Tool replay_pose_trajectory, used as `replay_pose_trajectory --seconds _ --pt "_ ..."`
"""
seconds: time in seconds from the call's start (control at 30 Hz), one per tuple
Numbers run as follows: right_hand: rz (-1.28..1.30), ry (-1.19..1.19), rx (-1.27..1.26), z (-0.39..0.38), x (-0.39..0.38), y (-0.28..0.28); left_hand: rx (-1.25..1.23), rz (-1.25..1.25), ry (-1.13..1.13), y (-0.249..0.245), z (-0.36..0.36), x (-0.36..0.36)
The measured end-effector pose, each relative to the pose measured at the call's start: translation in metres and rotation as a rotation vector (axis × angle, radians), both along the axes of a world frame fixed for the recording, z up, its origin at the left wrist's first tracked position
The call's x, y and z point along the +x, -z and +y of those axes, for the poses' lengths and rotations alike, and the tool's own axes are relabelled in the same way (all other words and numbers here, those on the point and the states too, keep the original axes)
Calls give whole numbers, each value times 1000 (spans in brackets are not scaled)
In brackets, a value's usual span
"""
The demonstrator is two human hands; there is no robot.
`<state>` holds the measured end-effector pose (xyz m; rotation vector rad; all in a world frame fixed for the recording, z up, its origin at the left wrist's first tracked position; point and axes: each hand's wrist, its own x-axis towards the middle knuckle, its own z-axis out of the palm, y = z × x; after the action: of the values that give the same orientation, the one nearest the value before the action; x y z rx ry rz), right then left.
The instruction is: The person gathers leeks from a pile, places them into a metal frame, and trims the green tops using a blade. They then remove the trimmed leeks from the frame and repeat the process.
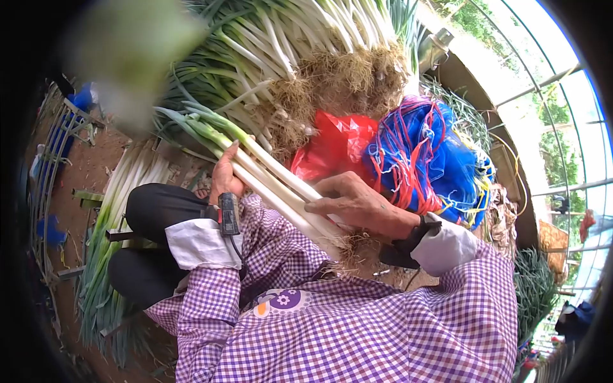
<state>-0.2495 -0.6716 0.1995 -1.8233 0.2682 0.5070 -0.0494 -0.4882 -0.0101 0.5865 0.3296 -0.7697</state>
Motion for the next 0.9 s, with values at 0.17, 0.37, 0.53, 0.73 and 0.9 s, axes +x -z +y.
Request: replay_pose_trajectory --seconds 0.17,0.37,0.53,0.73,0.9 --pt "-13 -22 32 0 -4 11 4 -7 -15 -4 1 -2" --pt "23 -64 -23 0 -9 14 26 -58 -42 -12 1 -8" --pt "48 -101 -67 5 -11 30 75 -157 -150 -21 2 -17" --pt "-9 29 -92 40 11 43 218 -179 -248 -9 -4 -15" --pt "110 22 128 45 21 62 85 -279 -299 -28 -2 -23"
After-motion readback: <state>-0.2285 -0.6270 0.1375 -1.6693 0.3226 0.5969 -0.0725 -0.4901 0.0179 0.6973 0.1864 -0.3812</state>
